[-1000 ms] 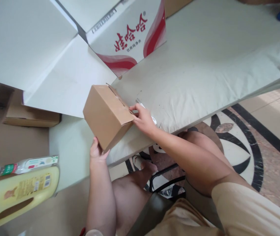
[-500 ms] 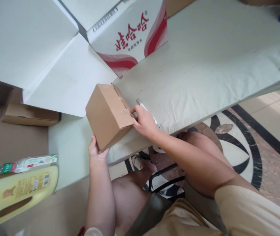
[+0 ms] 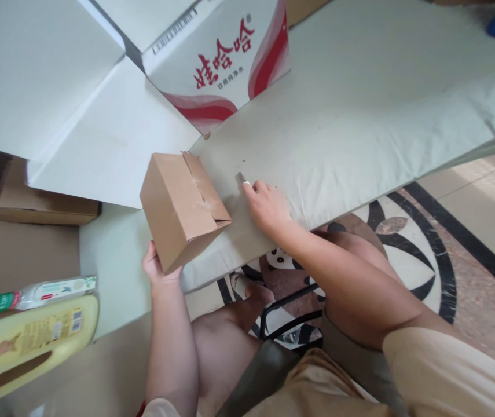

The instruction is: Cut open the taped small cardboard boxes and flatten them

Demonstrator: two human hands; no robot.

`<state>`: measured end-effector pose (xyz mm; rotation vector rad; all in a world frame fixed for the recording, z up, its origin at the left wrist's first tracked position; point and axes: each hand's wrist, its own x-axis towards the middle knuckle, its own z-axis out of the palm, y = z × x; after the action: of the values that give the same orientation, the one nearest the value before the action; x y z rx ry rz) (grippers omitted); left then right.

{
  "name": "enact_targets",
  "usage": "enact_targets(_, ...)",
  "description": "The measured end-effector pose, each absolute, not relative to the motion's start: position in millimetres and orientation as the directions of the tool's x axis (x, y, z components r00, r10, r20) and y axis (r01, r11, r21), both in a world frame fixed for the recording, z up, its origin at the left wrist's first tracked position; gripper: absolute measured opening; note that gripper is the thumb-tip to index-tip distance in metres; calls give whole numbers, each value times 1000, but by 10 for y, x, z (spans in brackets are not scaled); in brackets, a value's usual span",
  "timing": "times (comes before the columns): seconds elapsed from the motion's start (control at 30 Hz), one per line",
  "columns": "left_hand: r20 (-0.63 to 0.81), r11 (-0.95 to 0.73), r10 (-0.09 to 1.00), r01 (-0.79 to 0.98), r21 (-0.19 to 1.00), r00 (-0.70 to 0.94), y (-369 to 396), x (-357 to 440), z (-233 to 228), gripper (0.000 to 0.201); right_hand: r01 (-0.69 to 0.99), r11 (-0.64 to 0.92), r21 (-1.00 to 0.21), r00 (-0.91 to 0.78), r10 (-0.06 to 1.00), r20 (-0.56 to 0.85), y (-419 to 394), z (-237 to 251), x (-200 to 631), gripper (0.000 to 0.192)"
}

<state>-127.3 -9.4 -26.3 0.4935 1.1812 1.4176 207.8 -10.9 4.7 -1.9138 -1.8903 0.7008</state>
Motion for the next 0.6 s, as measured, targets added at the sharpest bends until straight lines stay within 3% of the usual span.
enact_targets(0.07, -327, 180, 913, -479, 859, -243, -94, -1258, -252, 30, 790, -127, -599, 35, 986, -164, -49, 77, 2096, 53)
enact_targets(0.13, -320, 182, 917, -463, 867, -238, -93, -1246, -241, 31, 697, -158, -699, 34, 982, -187, -26, 112, 2140, 49)
enact_targets(0.27, -318, 196, 920, -436, 879, -229, -90, -1215, -225, 35, 441, 6, -897, -133, 989, -59, -100, 156, 2235, 44)
enact_targets(0.37, -345, 211, 906, -445, 870, -246, -89, -1173, -207, 34, 425, 132, -896, -230, 973, 34, -178, 151, 2260, 44)
enact_targets(0.6, -328, 208, 913, -416, 885, -242, -112, -1071, -158, 37, 538, 109, -836, -179, 984, 13, -205, 98, 2269, 43)
